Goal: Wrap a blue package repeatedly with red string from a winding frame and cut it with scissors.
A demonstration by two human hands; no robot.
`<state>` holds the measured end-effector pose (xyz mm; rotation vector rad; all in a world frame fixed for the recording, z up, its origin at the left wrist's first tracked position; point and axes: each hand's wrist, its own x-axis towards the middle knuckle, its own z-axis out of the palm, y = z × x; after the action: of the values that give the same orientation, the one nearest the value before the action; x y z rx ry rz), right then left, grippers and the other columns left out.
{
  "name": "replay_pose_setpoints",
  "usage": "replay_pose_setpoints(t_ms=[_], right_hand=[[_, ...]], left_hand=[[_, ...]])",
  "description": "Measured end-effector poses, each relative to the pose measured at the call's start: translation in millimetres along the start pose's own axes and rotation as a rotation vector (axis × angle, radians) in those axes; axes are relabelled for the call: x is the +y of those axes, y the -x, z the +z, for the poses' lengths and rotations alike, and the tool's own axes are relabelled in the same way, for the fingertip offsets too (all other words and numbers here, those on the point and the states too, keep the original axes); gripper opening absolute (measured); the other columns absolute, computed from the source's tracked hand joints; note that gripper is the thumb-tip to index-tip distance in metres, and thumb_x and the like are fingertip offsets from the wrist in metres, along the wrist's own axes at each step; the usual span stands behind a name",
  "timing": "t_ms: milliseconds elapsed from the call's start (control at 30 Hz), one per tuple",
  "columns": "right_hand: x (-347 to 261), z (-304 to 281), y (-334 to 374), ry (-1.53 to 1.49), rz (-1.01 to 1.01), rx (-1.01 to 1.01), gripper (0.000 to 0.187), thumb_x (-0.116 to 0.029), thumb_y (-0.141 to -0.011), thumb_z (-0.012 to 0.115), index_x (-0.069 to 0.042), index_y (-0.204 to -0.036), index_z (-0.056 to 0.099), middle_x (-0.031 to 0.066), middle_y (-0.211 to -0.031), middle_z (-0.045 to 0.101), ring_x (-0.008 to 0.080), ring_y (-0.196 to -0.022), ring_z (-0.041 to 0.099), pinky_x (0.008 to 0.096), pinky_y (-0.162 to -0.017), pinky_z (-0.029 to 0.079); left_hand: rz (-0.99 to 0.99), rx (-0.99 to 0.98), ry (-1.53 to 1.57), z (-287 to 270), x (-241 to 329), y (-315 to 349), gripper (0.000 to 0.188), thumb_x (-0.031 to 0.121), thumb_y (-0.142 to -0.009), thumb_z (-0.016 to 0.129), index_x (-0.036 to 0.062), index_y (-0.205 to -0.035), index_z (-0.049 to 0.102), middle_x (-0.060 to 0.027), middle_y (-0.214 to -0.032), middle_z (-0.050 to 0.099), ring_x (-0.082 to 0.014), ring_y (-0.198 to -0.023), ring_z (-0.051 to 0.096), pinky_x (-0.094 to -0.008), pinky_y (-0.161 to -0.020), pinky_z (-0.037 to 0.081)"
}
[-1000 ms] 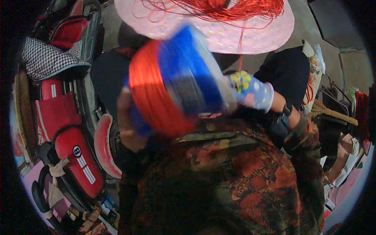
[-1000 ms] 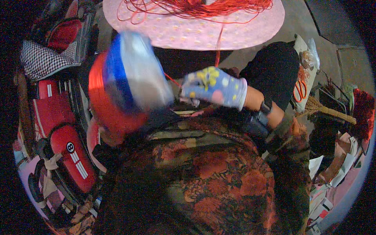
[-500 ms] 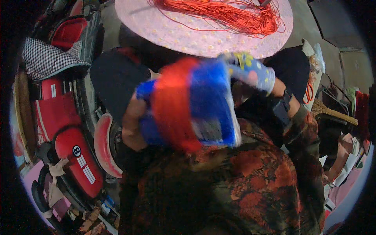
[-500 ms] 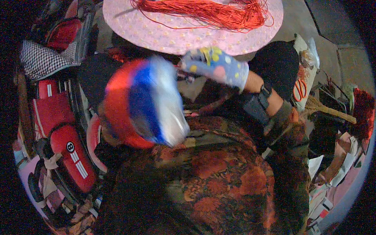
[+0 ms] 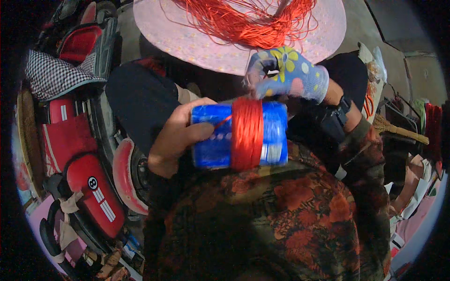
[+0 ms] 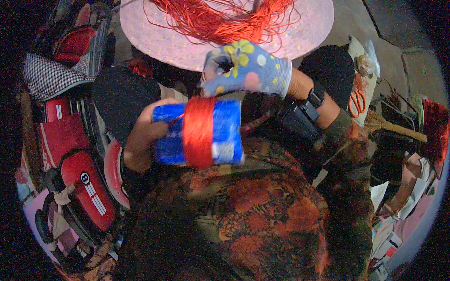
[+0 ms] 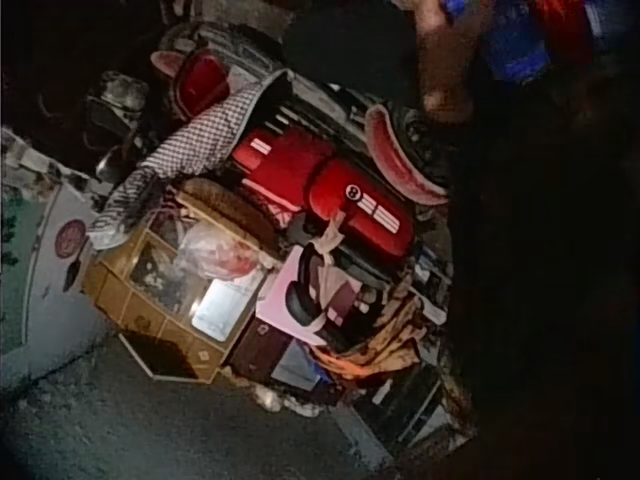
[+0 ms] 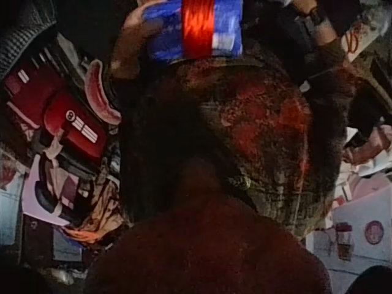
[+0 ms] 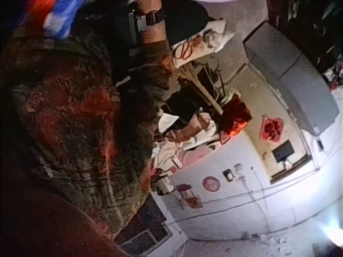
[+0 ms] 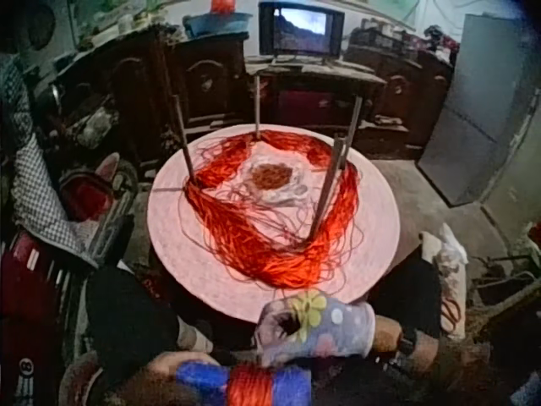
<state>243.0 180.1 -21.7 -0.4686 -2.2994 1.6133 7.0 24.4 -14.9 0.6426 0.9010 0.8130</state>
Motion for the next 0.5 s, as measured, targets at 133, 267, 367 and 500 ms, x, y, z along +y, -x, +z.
replay_pose_setpoints(t_ms=[133, 267, 367, 500], right_hand=[[32, 26, 16, -0.215, 0.104, 0.095, 0.027, -0.029, -0.095, 0.056, -0.003, -0.099, 0.062, 0.0023, -0.089, 0.068, 0.0142, -0.081, 0.062, 0.0314, -0.079, 0.048], [5, 37, 40, -0.198, 0.212, -0.137, 0.028, -0.027, -0.097, 0.052, -0.001, -0.104, 0.06, 0.0068, -0.093, 0.067, 0.0172, -0.084, 0.064, 0.032, -0.077, 0.049], [-18, 42, 46, 0.213, -0.142, -0.136, 0.023, -0.025, -0.094, 0.057, -0.004, -0.1, 0.063, 0.0107, -0.081, 0.067, 0.0277, -0.077, 0.067, 0.0331, -0.069, 0.053], [-65, 11, 28, 0.506, -0.237, -0.081, 0.015, -0.021, -0.087, 0.065, -0.007, -0.091, 0.067, 0.0088, -0.075, 0.066, 0.0282, -0.066, 0.065, 0.0326, -0.059, 0.051]], left_hand=[[0.033, -0.141, 0.373, 11, 1, 16, 0.037, 0.027, -0.083, 0.068, 0.0015, -0.108, 0.059, -0.0045, -0.095, 0.063, -0.0128, -0.084, 0.061, -0.0293, -0.078, 0.05], [0.317, 0.179, 0.631, 23, 12, 3, 0.033, 0.024, -0.084, 0.065, 0.0016, -0.108, 0.06, -0.0057, -0.097, 0.064, -0.014, -0.084, 0.061, -0.0309, -0.078, 0.05], [0.531, 0.625, 0.419, 16, 13, -16, 0.03, 0.021, -0.085, 0.063, 0.0017, -0.107, 0.06, -0.0066, -0.098, 0.064, -0.0149, -0.084, 0.061, -0.0321, -0.078, 0.05], [0.267, 0.467, -0.254, -11, 2, -7, 0.03, 0.019, -0.083, 0.067, 0.0005, -0.106, 0.06, -0.004, -0.094, 0.062, -0.0107, -0.083, 0.059, -0.0285, -0.076, 0.05]])
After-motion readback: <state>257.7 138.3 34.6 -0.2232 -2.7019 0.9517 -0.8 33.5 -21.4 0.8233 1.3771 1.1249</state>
